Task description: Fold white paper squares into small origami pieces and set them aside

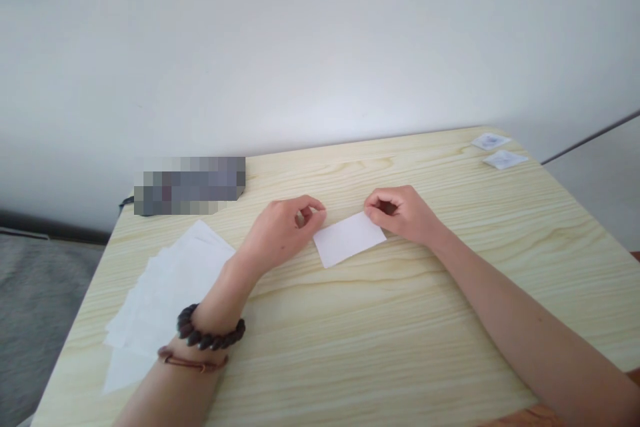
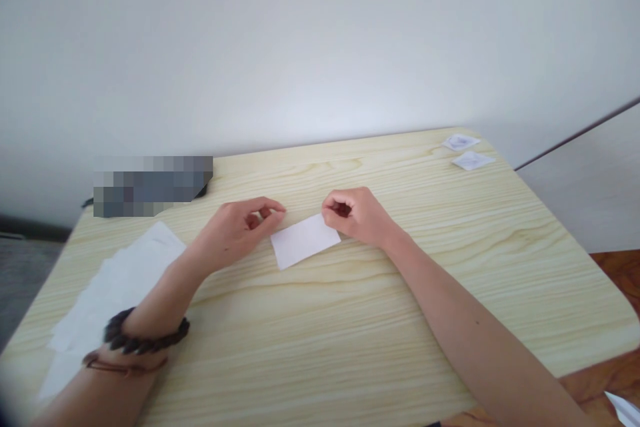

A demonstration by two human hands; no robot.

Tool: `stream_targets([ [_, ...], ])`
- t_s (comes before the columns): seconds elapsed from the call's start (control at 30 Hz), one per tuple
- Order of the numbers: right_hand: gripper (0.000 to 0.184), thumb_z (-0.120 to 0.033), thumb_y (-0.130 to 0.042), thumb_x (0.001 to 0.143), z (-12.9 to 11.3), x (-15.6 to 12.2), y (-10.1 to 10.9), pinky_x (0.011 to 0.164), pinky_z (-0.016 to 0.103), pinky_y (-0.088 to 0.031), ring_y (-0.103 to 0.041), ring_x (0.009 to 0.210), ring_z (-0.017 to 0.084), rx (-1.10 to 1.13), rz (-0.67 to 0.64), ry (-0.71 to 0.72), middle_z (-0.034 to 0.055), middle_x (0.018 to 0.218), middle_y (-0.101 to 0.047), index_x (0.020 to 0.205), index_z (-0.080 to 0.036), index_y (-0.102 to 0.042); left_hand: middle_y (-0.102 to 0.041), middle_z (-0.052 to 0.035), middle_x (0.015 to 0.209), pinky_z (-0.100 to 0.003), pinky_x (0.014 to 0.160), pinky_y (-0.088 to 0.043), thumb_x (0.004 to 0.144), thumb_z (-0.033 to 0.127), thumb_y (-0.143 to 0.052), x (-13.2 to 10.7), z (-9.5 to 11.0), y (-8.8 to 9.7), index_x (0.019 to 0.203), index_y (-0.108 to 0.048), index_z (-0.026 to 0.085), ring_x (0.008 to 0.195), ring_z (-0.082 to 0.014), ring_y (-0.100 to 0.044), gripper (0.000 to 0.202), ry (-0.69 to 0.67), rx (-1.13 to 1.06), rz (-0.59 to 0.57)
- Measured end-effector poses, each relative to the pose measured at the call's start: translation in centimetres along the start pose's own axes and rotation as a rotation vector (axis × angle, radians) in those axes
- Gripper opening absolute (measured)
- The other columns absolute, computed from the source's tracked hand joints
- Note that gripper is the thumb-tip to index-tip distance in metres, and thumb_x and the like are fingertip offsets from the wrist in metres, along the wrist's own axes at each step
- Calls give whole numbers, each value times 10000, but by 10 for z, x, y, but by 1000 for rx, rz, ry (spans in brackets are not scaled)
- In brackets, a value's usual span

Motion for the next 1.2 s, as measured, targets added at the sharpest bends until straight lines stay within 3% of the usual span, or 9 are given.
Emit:
stream_targets([
  [0.07, 125, -204, -574, 784, -3, 0, -2, 513, 207, -343, -466, 531, 83, -85, 17, 43, -31, 586, -561, 668, -164, -598, -676, -5, 825, -230, 587, -431, 870, 378, -535, -1, 7, -5, 946, -688, 214, 613, -114, -560, 237, -122, 82, 80],
  [0.17, 119, -209, -575, 812, -4, 1, -4, 560, 221, -370, -493, 548, 92, -192, 75, 67, -24, 610, -584, 708, -169, -617, -653, -32, 1029, -269, 724, -472, 893, 356, -542, -5, 13, -17, 1028, -688, 240, 810, -148, -596, 231, -299, 147, 72],
  [0.3, 122, -274, -592, 851, -5, 1, -6, 609, 249, -385, -510, 593, 112, -281, 97, 83, -3, 685, -612, 790, -174, -629, -624, -76, 1080, -363, 859, -477, 906, 297, -540, -9, 14, -25, 1097, -686, 231, 954, -206, -561, 250, -423, 251, 130],
  [0.43, 144, -317, -648, 841, -7, 0, -9, 710, 297, -422, -568, 731, 161, -347, 63, 140, 27, 790, -648, 879, -178, -644, -610, -90, 1135, -418, 896, -466, 927, 273, -505, -9, 11, -27, 1190, -649, 230, 1015, -234, -519, 303, -430, 315, 173],
  [0.63, 231, -228, -495, 947, -10, -6, -15, 821, 335, -503, -624, 903, 183, -309, 65, 276, 74, 994, -675, 1109, -203, -657, -588, -95, 1164, -442, 933, -437, 941, 257, -476, -9, 3, -20, 1228, -628, 230, 1076, -246, -486, 326, -418, 334, 180],
  [0.77, 286, -175, -455, 958, -10, -11, -19, 825, 351, -521, -607, 928, 192, -409, 61, 391, 91, 1004, -654, 1170, -194, -646, -595, -94, 1146, -433, 933, -438, 939, 259, -493, -9, 1, -18, 1215, -636, 224, 1075, -243, -495, 313, -425, 311, 177],
  [1.2, 356, -137, -444, 948, -19, -13, -21, 854, 389, -505, -546, 949, 199, -469, -73, 421, 98, 1039, -601, 1264, -212, -591, -630, -80, 1045, -384, 913, -473, 900, 288, -589, -6, -4, -17, 1082, -680, 182, 1001, -216, -533, 230, -420, 210, 235],
])
Point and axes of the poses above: each hand's wrist, its own x-axis towards the middle knuckle, its own y-axis out of the back of the hand, z = x × y, the point moved 4 cm from there along x, towards the middle knuckle
